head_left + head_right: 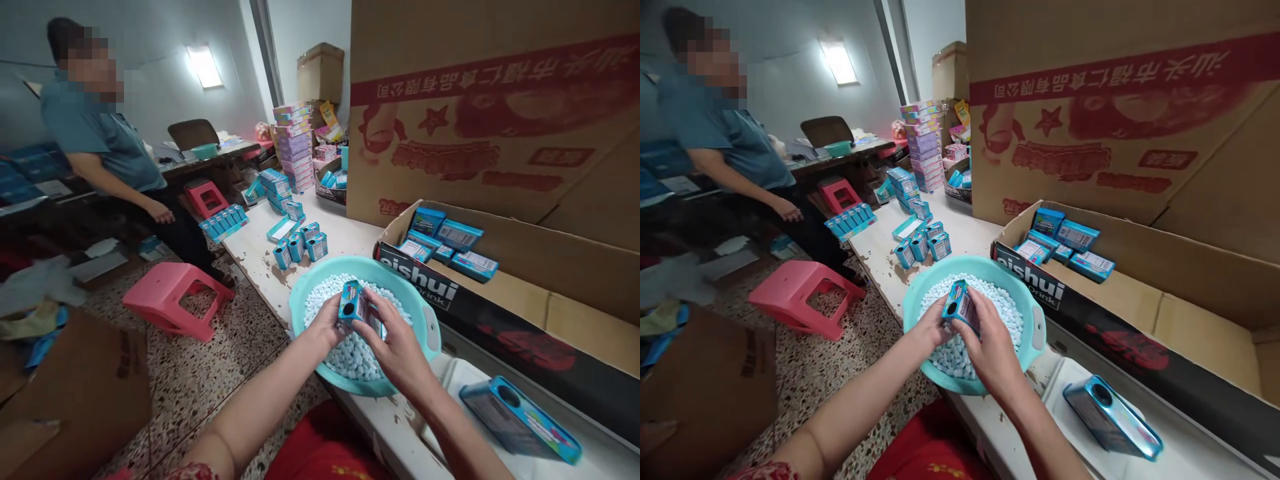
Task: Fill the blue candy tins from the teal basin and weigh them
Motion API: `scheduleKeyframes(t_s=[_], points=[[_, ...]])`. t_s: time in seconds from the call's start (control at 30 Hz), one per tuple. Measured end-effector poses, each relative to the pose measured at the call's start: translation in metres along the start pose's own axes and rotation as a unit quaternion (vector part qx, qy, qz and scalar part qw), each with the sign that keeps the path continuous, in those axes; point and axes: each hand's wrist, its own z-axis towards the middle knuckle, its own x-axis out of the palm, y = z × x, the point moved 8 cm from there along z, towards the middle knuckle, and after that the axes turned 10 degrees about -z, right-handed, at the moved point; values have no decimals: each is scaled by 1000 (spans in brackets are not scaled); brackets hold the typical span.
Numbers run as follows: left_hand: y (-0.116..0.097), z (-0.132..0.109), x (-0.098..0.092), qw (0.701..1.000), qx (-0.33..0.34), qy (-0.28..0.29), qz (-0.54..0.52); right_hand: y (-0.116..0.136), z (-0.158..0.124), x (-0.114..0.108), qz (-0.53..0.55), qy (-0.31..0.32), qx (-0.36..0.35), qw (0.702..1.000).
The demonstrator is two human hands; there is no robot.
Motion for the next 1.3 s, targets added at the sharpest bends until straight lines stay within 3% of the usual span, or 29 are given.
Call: scheduleKeyframes(t_s=[0.07,0.17,0.33,0.6,0.73,0.83,0.93,1.03,1.1,1.2,1.3], points=[[-3,-3,-2,1000,-10,-12,11,-9,7,-3,-30,8,-9,999],[-3,-8,4,998,-19,3,54,-29,17,-6,-54,15,35,998],[1,-14,15,994,-61,20,92,-46,16,3,65,82,123,987],[-2,-19,24,984,-157,27,85,-64,13,2,149,96,191,965],[-7,-21,27,986,-139,15,92,-72,14,6,236,42,221,945],[-17,-21,33,991,-102,40,77,-78,6,-5,291,-33,277,915],[-28,-15,29,995,-62,50,61,-75,0,-21,313,-50,286,904],[-27,-6,5,994,-75,-38,66,-72,-4,-37,302,-80,261,913],[-25,-4,1,994,-76,-59,59,-70,-6,-41,268,-93,245,927],[-32,-10,21,999,-24,-12,36,-61,-6,-36,177,-93,208,957],[-46,-23,50,996,76,44,28,-45,-2,-27,74,-97,138,983]])
